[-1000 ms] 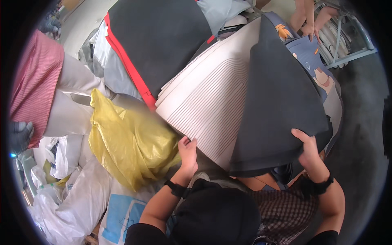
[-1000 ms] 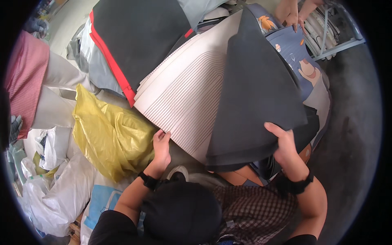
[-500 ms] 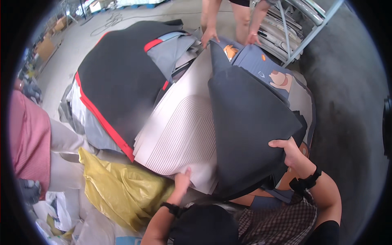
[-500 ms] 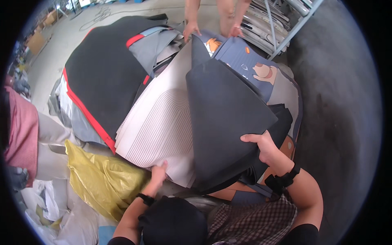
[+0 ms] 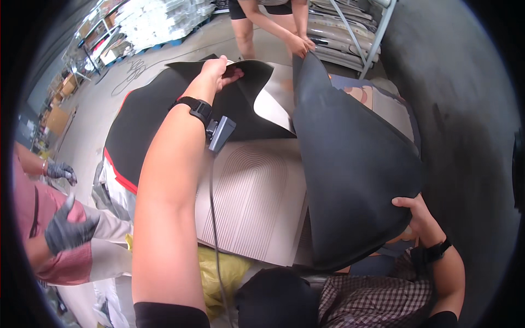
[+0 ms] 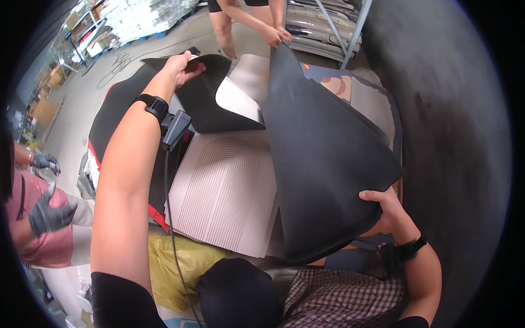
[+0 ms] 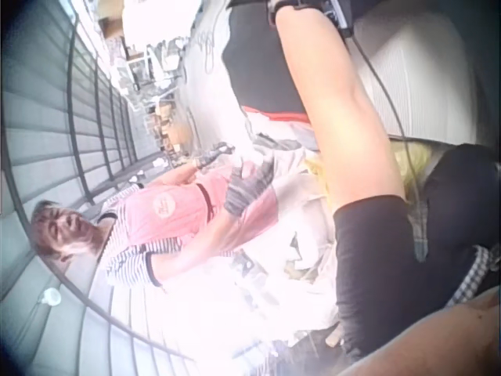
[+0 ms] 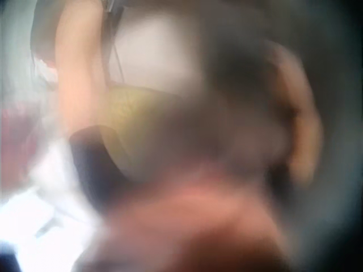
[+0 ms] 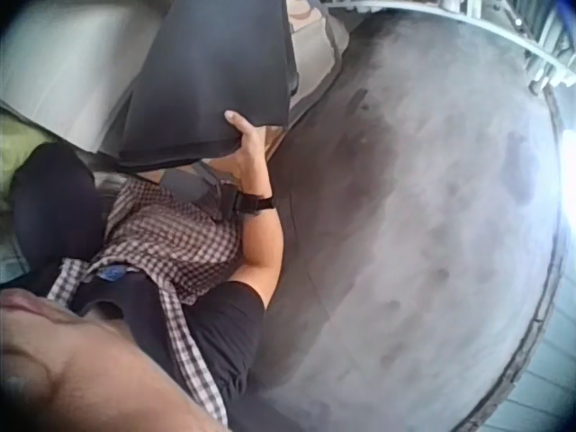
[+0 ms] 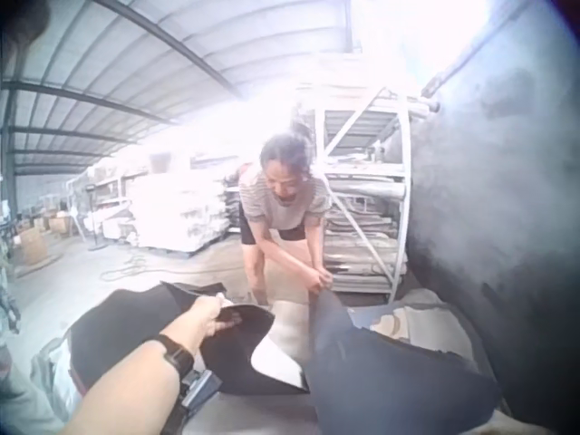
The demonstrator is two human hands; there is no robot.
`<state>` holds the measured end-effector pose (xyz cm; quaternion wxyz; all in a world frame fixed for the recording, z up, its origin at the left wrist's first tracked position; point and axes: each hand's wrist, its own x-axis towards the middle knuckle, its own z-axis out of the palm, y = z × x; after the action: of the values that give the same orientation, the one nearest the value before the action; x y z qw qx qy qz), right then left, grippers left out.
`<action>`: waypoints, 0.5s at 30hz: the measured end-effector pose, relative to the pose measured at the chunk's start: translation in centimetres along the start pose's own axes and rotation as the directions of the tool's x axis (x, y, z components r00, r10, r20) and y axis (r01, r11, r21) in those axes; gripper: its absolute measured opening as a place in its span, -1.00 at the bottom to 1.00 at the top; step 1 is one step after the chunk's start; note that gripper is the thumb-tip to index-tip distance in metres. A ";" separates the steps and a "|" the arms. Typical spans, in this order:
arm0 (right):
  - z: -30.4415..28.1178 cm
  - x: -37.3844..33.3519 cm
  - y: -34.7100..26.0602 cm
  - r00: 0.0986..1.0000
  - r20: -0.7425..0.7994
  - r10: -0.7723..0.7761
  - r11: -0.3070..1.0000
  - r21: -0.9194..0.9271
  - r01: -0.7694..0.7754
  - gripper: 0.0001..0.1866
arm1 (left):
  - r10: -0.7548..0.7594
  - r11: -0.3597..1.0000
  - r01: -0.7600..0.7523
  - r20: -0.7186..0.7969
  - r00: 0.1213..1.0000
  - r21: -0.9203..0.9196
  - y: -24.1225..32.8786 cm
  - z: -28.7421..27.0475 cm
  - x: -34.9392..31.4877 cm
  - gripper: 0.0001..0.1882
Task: The person sorts foam mats by hand, lifting and moving different sheets from a stack to a separate pile.
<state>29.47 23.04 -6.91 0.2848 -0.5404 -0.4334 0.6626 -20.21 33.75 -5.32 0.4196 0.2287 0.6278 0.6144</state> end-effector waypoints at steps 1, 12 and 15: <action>-0.1 0.1 0.0 0.999 0.007 0.035 0.999 0.034 -0.035 -0.35 | 0.023 0.997 -0.023 -0.008 1.000 -0.077 -0.4 -0.2 1.4 -0.67; -2.0 2.2 1.9 0.981 0.185 0.067 0.993 0.081 -0.083 -0.32 | 0.002 0.981 -0.015 -0.066 0.998 -0.193 -1.6 -1.9 3.5 -0.72; -2.4 2.4 2.5 0.976 0.211 0.050 0.994 0.089 -0.070 -0.33 | -0.005 0.981 -0.009 -0.075 0.997 -0.194 -1.8 -1.7 2.7 -0.74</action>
<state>31.38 24.53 -10.29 0.2435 -0.4666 -0.4121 0.7437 -22.60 34.65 -7.91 0.4153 0.1641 0.5801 0.6813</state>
